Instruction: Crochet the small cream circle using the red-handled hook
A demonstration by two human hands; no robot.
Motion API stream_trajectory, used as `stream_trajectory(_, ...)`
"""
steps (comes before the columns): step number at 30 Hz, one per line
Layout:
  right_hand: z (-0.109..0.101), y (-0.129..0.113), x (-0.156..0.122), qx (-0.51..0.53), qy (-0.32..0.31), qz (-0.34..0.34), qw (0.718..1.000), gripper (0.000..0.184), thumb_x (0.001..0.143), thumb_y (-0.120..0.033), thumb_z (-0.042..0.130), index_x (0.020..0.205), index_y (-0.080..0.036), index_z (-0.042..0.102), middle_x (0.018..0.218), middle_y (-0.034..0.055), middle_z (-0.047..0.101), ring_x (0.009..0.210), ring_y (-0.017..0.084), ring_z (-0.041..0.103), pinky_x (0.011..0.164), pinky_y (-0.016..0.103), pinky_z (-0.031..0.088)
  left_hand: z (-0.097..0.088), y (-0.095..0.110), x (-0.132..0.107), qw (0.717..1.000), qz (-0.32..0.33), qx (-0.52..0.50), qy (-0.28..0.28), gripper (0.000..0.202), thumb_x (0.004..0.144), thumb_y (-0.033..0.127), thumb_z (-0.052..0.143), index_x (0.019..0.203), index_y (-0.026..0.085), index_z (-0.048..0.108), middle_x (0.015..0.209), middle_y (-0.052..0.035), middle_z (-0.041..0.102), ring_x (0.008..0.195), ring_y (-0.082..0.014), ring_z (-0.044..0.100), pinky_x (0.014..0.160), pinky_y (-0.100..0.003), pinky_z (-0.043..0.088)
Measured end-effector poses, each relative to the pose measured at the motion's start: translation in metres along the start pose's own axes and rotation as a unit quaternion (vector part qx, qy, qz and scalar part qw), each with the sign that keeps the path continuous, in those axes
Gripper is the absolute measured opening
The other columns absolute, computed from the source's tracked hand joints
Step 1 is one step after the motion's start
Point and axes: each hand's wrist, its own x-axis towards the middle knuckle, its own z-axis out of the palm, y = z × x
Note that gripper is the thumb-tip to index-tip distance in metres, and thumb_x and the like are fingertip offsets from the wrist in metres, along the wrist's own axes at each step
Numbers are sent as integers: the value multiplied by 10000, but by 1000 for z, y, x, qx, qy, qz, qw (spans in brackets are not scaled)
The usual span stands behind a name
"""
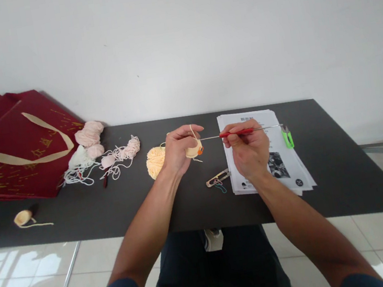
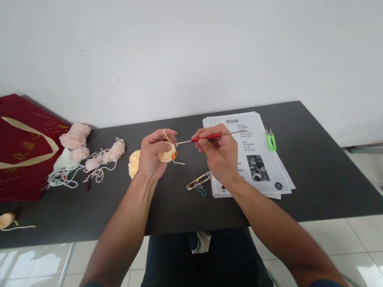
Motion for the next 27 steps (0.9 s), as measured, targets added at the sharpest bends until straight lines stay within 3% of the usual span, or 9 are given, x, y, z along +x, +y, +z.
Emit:
stream_trajectory(6,-2,3,6,76,1,107,991,253,784,-325,883,857,-254,651,846,-23,771,658,100,650,578,241,530,0,-1,-1,1000,24,1,0,288,581,73,742,839,182,811,670,18,653,521,-83,548,502,-223,410)
stream_trajectory(11,-5,15,8,118,30,189,974,237,752,-335,908,841,-242,708,865,-19,787,697,87,687,617,203,605,3,-8,-2,999,43,25,9,196,660,180,858,846,194,798,710,-1,713,599,-106,619,597,-239,476)
stream_trajectory(18,-1,20,4,119,57,207,969,204,776,-315,890,862,-229,726,901,-17,791,751,81,728,765,196,668,9,-16,-4,994,66,65,63,224,683,200,850,904,193,815,761,-18,734,653,-113,626,644,-246,471)
stream_trajectory(23,7,15,0,115,69,201,970,189,775,-286,890,859,-219,734,858,-14,798,741,77,732,726,175,657,8,-15,-3,991,92,56,81,387,642,107,813,1008,233,821,844,8,711,653,-83,581,605,-221,452)
stream_trajectory(27,9,14,-1,109,74,191,973,182,769,-280,890,845,-227,733,841,-16,796,729,89,735,702,194,661,8,-14,-2,992,98,39,74,370,678,181,848,1043,235,812,849,2,710,677,-93,607,639,-236,482)
